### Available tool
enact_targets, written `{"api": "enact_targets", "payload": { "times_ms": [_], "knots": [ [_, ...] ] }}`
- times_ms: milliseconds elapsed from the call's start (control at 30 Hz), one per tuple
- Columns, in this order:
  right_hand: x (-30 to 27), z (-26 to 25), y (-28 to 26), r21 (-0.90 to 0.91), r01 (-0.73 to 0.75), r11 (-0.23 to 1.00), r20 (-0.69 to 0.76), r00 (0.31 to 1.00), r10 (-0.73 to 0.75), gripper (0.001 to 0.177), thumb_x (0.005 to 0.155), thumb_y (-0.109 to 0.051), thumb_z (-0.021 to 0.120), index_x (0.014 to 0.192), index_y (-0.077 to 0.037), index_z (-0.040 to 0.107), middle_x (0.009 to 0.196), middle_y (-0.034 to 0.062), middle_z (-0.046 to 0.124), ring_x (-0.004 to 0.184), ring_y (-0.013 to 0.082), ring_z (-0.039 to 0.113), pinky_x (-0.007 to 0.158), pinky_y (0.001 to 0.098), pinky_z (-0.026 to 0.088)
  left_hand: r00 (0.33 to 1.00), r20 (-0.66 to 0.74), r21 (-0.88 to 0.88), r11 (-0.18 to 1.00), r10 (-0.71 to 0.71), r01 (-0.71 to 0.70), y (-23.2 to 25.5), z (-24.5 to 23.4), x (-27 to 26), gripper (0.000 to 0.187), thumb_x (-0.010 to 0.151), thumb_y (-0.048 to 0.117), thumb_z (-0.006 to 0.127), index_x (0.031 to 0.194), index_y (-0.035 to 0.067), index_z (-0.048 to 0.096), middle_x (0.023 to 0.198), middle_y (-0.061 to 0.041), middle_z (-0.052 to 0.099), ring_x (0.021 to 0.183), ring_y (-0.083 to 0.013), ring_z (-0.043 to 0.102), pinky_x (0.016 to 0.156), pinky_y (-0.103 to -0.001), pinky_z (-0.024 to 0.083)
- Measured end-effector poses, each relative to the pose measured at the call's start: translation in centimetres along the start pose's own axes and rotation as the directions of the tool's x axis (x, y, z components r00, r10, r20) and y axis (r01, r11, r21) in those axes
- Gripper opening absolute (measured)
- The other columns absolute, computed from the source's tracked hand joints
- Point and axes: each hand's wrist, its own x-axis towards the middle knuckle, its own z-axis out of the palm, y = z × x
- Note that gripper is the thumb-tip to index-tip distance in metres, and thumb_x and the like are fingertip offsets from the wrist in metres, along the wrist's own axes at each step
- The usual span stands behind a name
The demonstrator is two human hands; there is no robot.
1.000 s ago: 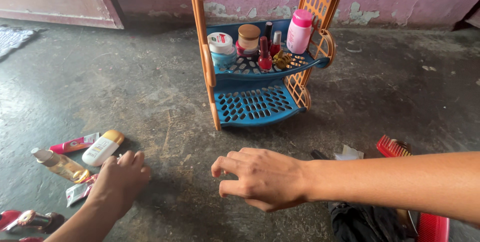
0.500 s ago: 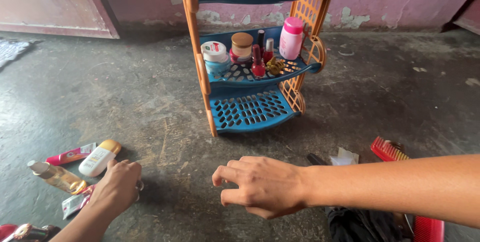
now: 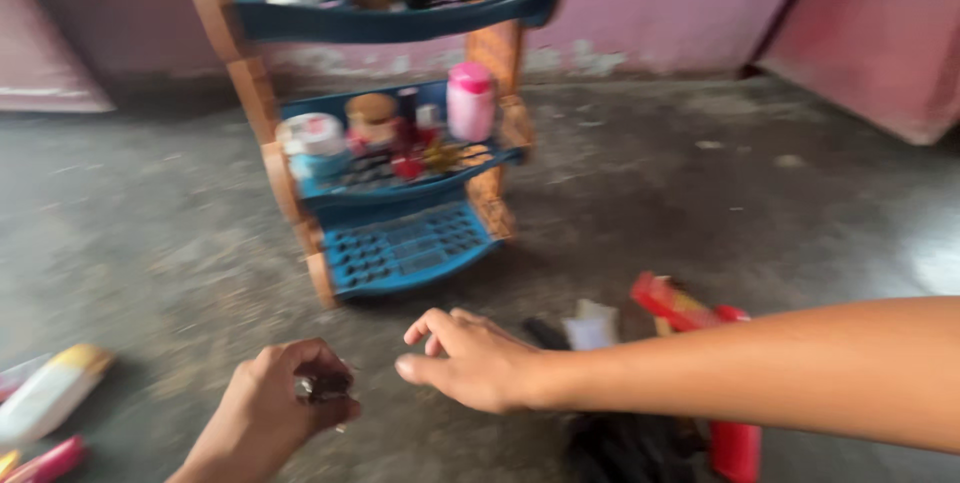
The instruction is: The person wipes several cosmetic bottles and jars with a dark cloth and places them onto a three-tiered plastic rack. They handle nail polish, a green bottle, and small jars one by one, arranging them on the shelves.
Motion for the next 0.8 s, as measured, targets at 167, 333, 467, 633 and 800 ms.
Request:
{"api": "enact_targets", "payload": {
  "times_ms": [167, 333, 467, 633, 800],
  "knots": [
    [-1.3, -2.9, 4.0, 0.624, -0.488, 0.610, 0.374, 0.872, 0.315, 0.069, 0.096, -0.074, 0.040, 0.136, -0.018, 0.047, 0.122, 0.0154, 0.063, 0.097, 0.0325, 0.071, 0.082, 0.0449, 0.060, 0.956, 0.156, -0.401, 0.901, 0.248, -0.168, 7.8, 4.9, 0.4, 0.038, 0.066, 0.018, 0.095, 0.098, 0.007, 0.079, 0.090, -0.006, 0.081, 0.089, -0.0149, 0.078, 0.084, -0.033, 0.062],
    [-4.7, -5.2, 7.2, 0.829, -0.387, 0.403, 0.376, 0.920, 0.109, 0.068, 0.105, -0.074, 0.046, 0.129, -0.011, 0.054, 0.112, 0.0119, 0.068, 0.099, 0.0273, 0.071, 0.088, 0.0378, 0.058, 0.734, -0.014, -0.382, 0.675, 0.679, -0.631, 11.2, 8.6, 3.0, 0.036, 0.074, 0.014, 0.094, 0.103, 0.002, 0.077, 0.101, -0.009, 0.079, 0.101, -0.0175, 0.073, 0.092, -0.031, 0.056],
    [-6.2, -8.0, 8.1, 0.856, -0.239, 0.458, 0.220, 0.971, 0.095, 0.051, 0.101, -0.060, 0.057, 0.125, -0.015, 0.059, 0.111, 0.0080, 0.069, 0.102, 0.0242, 0.071, 0.094, 0.0385, 0.058, 0.769, -0.044, -0.612, 0.591, 0.638, -0.526, 12.4, 10.1, 4.8, 0.032, 0.084, 0.007, 0.083, 0.112, -0.001, 0.069, 0.107, -0.013, 0.080, 0.104, -0.0189, 0.076, 0.089, -0.033, 0.056],
    [-7.2, -11.1, 7.8, 0.915, -0.026, 0.403, 0.008, 0.999, 0.047, 0.054, 0.096, -0.049, 0.076, 0.116, 0.000, 0.062, 0.100, 0.0080, 0.071, 0.089, 0.0218, 0.073, 0.085, 0.0362, 0.062, 0.827, -0.271, -0.573, 0.608, 0.493, -0.549, 14.6, 8.8, 6.2, 0.025, 0.098, 0.015, 0.069, 0.115, -0.001, 0.064, 0.097, -0.014, 0.078, 0.088, -0.0175, 0.074, 0.078, -0.033, 0.060],
    [-6.3, -13.7, 5.2, 0.824, 0.147, 0.547, -0.247, 0.963, 0.113, 0.049, 0.079, -0.031, 0.085, 0.117, -0.008, 0.063, 0.092, 0.0044, 0.071, 0.081, 0.0146, 0.073, 0.080, 0.0318, 0.065, 0.779, -0.413, -0.475, 0.618, 0.471, -0.626, 16.4, 5.6, 7.1, 0.034, 0.110, 0.026, 0.054, 0.123, -0.001, 0.069, 0.086, -0.012, 0.073, 0.066, -0.0124, 0.061, 0.051, -0.027, 0.047]
  ]
}}
